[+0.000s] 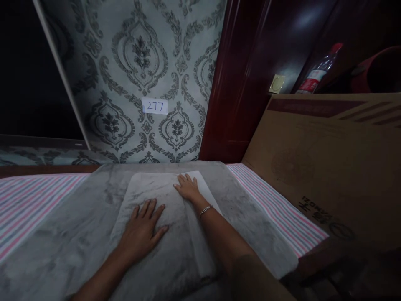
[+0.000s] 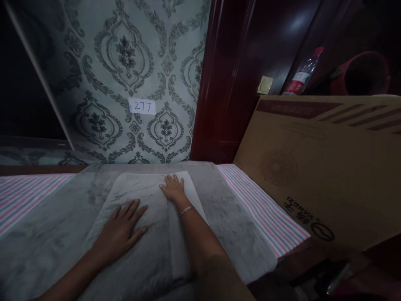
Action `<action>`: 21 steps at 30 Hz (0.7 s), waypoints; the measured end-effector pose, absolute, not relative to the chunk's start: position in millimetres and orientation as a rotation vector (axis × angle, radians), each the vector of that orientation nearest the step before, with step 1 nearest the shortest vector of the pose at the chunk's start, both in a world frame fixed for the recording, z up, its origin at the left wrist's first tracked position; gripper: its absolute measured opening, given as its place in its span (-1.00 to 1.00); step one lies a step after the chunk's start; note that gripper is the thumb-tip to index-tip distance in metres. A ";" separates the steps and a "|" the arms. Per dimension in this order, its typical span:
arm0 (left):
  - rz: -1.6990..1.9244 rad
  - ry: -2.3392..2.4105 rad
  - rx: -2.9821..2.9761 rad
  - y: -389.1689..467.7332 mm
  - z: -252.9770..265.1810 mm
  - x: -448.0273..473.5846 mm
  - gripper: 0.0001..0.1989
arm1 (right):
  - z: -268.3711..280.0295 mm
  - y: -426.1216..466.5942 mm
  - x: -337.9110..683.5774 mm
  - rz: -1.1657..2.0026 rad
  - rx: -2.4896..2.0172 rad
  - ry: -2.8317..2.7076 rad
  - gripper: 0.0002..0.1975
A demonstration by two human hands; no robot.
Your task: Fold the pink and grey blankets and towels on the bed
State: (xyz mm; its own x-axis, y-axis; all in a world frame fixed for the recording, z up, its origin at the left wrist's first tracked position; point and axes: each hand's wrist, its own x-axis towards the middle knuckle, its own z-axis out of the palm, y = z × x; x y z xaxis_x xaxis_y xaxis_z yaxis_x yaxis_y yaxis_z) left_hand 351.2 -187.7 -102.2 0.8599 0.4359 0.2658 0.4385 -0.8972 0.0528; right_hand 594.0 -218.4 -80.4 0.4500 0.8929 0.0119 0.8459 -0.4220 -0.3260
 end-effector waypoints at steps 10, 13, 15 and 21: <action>-0.391 -0.736 -3.030 -188.3 -92.0 351.4 -0.37 | -72.0 -215.9 593.5 0.327 -2.492 -1.474 -0.36; -0.384 -0.738 -3.027 -189.0 -90.8 351.9 -0.37 | -67.6 -234.9 585.9 0.404 -2.450 -1.540 -0.33; -0.394 -0.740 -3.017 -189.0 -91.1 352.4 -0.37 | -66.7 -257.1 576.0 0.421 -2.410 -1.585 -0.32; -0.324 -0.736 -3.005 -189.5 -89.1 354.7 -0.35 | -78.7 -356.6 526.7 0.348 -2.287 -1.699 -0.26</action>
